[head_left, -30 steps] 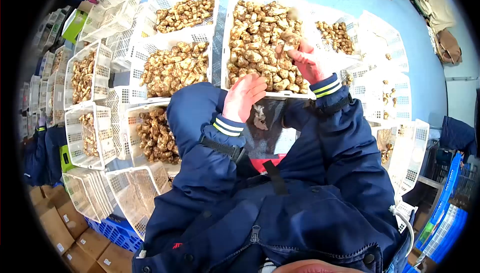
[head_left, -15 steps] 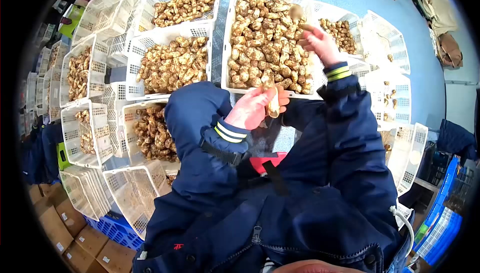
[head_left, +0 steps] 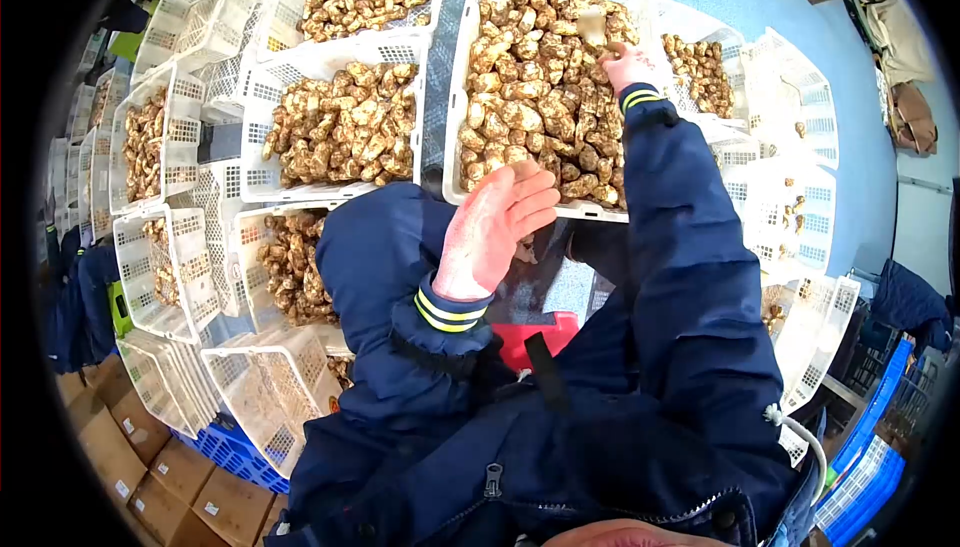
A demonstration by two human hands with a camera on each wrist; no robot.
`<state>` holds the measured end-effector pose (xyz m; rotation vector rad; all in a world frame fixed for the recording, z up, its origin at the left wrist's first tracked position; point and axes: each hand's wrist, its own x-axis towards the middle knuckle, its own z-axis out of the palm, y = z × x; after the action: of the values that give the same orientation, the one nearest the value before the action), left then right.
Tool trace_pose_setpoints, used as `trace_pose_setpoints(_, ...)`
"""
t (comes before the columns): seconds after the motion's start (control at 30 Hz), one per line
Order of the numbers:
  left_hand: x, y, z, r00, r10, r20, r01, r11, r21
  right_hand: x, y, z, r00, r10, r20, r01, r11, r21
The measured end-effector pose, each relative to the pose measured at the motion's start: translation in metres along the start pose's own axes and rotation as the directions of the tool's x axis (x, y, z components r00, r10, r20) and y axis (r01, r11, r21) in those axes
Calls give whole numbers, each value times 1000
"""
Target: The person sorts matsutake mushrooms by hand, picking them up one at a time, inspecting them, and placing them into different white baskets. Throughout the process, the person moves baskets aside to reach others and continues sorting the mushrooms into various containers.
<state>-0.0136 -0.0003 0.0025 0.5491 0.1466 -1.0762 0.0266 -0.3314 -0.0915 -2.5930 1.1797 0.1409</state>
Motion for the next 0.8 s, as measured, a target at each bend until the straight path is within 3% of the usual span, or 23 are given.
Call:
trace_pose_setpoints(0.03,1,-2,-5,1000,15,-22,-15,1000,-11,-7,2,-5,996,1,90,-36,922,385)
trace_pose_setpoints(0.07,0,-2,-6,1000,13,-20,-14,1000,-9,-14,4,-11,985,-35,169,-96,703,704)
trace_pose_setpoints(0.1,0,-2,-5,1000,17,1,-17,1000,17,-20,5,-19,976,-110,187,-102,526,844)
trace_pose_setpoints(0.13,0,-2,-4,1000,21,23,-22,999,43,-29,8,-29,961,-207,185,-76,444,893)
trace_pose_setpoints(0.2,3,-7,-7,1000,16,25,-18,996,86,-59,3,-60,894,-388,222,-86,340,937)
trace_pose_setpoints(0.3,2,-8,-5,992,-96,80,89,992,93,-125,-20,-98,811,-549,199,-63,257,964)
trace_pose_setpoints(0.33,1,-10,-1,994,-102,40,95,984,150,-133,-20,-96,782,-589,207,-43,280,959)
trace_pose_setpoints(0.4,1,-13,-2,974,-105,203,84,990,112,-167,-34,-99,743,-652,152,9,237,971)
trace_pose_setpoints(0.43,-1,-14,2,985,-135,109,111,973,202,-176,-34,-93,704,-670,234,-142,191,971)
trace_pose_setpoints(0.47,-2,-14,5,990,-119,69,99,966,240,-188,-40,-87,670,-728,147,-147,64,987)
trace_pose_setpoints(0.53,-1,-15,-5,983,-126,134,110,987,120,-202,-43,-72,697,-691,193,-313,-51,948)
trace_pose_setpoints(0.6,-3,-17,-8,991,-64,120,51,992,114,-226,-66,-78,760,-641,104,-175,-48,983)
trace_pose_setpoints(0.67,-2,-22,-13,994,-12,104,2,995,99,-225,-70,-71,729,-676,107,-186,-46,982)
trace_pose_setpoints(0.8,-1,-19,-16,996,-62,65,51,986,160,-216,-61,-68,799,-576,173,-187,36,982)
